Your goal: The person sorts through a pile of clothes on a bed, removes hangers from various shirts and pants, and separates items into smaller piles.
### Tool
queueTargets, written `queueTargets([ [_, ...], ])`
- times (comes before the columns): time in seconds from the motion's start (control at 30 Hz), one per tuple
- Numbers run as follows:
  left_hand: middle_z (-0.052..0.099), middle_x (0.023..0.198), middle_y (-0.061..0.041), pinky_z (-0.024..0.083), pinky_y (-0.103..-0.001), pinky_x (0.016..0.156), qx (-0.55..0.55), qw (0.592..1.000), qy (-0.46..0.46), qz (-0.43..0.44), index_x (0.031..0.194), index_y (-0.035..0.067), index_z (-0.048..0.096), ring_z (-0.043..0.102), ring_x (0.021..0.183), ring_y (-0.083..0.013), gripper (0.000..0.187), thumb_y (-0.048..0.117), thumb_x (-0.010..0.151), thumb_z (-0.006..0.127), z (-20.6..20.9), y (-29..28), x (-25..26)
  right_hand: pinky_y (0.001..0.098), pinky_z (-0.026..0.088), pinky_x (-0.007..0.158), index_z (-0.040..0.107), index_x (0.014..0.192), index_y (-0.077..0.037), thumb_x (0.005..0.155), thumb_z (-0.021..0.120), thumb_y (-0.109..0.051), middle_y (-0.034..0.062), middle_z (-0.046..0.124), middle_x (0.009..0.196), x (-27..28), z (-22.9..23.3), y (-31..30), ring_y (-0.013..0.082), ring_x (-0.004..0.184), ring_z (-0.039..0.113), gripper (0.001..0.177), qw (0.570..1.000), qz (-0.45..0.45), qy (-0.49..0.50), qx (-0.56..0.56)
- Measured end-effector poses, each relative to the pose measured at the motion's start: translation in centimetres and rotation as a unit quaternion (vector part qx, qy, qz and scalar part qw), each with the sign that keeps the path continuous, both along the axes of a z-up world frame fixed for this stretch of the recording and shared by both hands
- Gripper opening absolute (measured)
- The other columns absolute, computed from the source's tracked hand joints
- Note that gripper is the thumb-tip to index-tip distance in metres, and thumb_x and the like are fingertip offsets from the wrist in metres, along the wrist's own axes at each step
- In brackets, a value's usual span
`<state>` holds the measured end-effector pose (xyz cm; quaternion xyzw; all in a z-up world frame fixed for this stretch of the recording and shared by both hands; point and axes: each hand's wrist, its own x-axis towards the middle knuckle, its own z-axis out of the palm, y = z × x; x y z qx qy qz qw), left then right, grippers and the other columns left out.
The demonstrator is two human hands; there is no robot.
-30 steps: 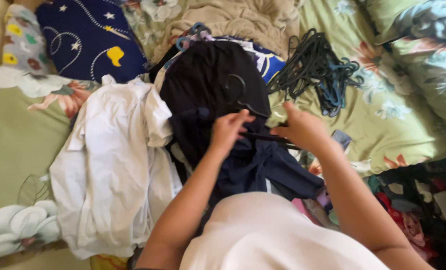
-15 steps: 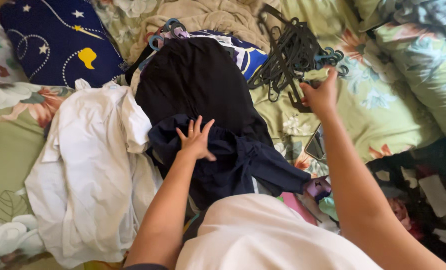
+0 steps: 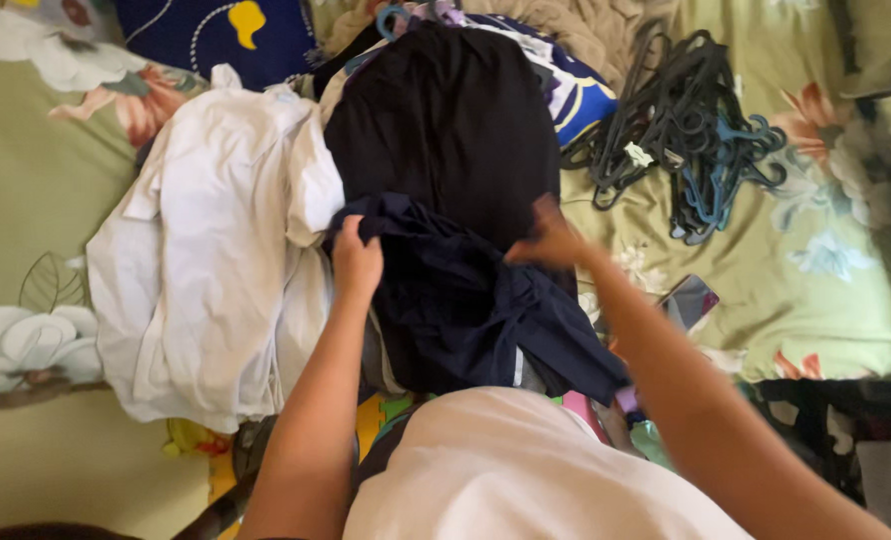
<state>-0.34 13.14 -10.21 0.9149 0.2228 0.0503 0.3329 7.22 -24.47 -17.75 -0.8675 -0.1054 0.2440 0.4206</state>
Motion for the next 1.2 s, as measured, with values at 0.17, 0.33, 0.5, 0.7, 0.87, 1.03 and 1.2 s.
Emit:
queueTargets([
  [0.17, 0.073, 0.109, -0.023, 0.051, -0.045, 0.089, -0.101, 0.991, -0.085, 0.011, 0.122, 0.010, 0.063, 0.067, 0.105, -0.0421, 0.035, 0.010, 0.087, 0.068, 7.0, -1.4, -0.5, 0.0556, 0.036, 0.104, 0.022, 0.159, -0.028, 0.064, 0.095, -0.038, 0.0121, 0.044, 0.154, -9.1, 2.5, 9.1, 0.0369, 0.139, 0.042, 0.120, 0.975, 0.041, 0.073, -0.208],
  [0.33, 0.067, 0.101, -0.013, 0.053, -0.036, 0.084, -0.130, 0.973, -0.188, -0.021, 0.114, 0.008, 0.064, 0.067, 0.095, -0.0279, 0.031, 0.005, 0.083, 0.068, 14.7, 2.5, -1.4, 0.0388, 0.053, 0.103, 0.066, 0.135, -0.011, 0.087, 0.070, -0.022, 0.0152, 0.072, 0.126, -5.2, 4.7, 7.0, 0.0295, 0.119, 0.067, 0.050, 0.994, -0.086, 0.015, -0.059],
  [0.5, 0.067, 0.108, -0.007, 0.055, -0.033, 0.088, -0.484, 0.854, -0.192, -0.008, 0.116, 0.005, 0.064, 0.065, 0.100, -0.0211, 0.034, -0.003, 0.083, 0.063, 17.8, 4.1, 0.3, 0.0365, 0.047, 0.109, 0.057, 0.143, -0.004, 0.096, 0.065, -0.004, 0.0091, 0.063, 0.135, -2.5, 21.7, 11.2, 0.0215, 0.123, 0.059, 0.048, 0.841, -0.176, 0.116, 0.498],
  [0.7, 0.055, 0.140, -0.010, 0.045, -0.034, 0.119, -0.600, 0.730, -0.228, -0.236, 0.148, 0.005, 0.051, 0.055, 0.135, -0.0244, 0.070, -0.004, 0.083, 0.073, 22.8, 1.7, -2.0, 0.0332, 0.032, 0.120, 0.027, 0.159, -0.003, 0.073, 0.087, -0.001, 0.0090, 0.044, 0.152, -5.3, 29.9, 21.2, 0.0207, 0.144, 0.040, 0.104, 0.898, 0.119, -0.235, 0.353],
  [0.87, 0.029, 0.167, -0.004, 0.048, -0.037, 0.116, -0.429, 0.818, -0.274, -0.268, 0.163, 0.014, 0.027, 0.040, 0.148, -0.0230, 0.098, 0.020, 0.084, 0.086, 22.6, 6.8, -5.1, 0.0315, 0.051, 0.104, 0.058, 0.133, -0.001, 0.091, 0.076, -0.002, 0.0037, 0.069, 0.118, -5.1, 31.6, 26.5, 0.0146, 0.112, 0.063, 0.046, 0.919, 0.005, -0.064, 0.389],
  [1.03, 0.035, 0.162, -0.007, 0.046, -0.038, 0.116, -0.419, 0.868, -0.210, -0.162, 0.160, 0.012, 0.031, 0.043, 0.146, -0.0248, 0.095, 0.020, 0.083, 0.085, 17.9, 9.0, -7.5, 0.0339, 0.058, 0.087, 0.070, 0.116, 0.001, 0.094, 0.069, -0.013, 0.0078, 0.075, 0.102, -2.9, 35.5, 34.0, 0.0190, 0.090, 0.071, 0.026, 0.813, -0.008, 0.201, 0.546],
  [1.2, 0.042, 0.158, -0.009, 0.043, -0.040, 0.116, -0.391, 0.901, -0.170, -0.084, 0.158, 0.010, 0.035, 0.046, 0.143, -0.0266, 0.091, 0.020, 0.081, 0.083, 15.4, 13.4, -10.3, 0.0385, 0.061, 0.088, 0.071, 0.117, 0.001, 0.095, 0.071, -0.024, 0.0140, 0.076, 0.106, 4.0, 31.4, 40.8, 0.0264, 0.091, 0.073, 0.033, 0.750, -0.013, 0.311, 0.584],
])
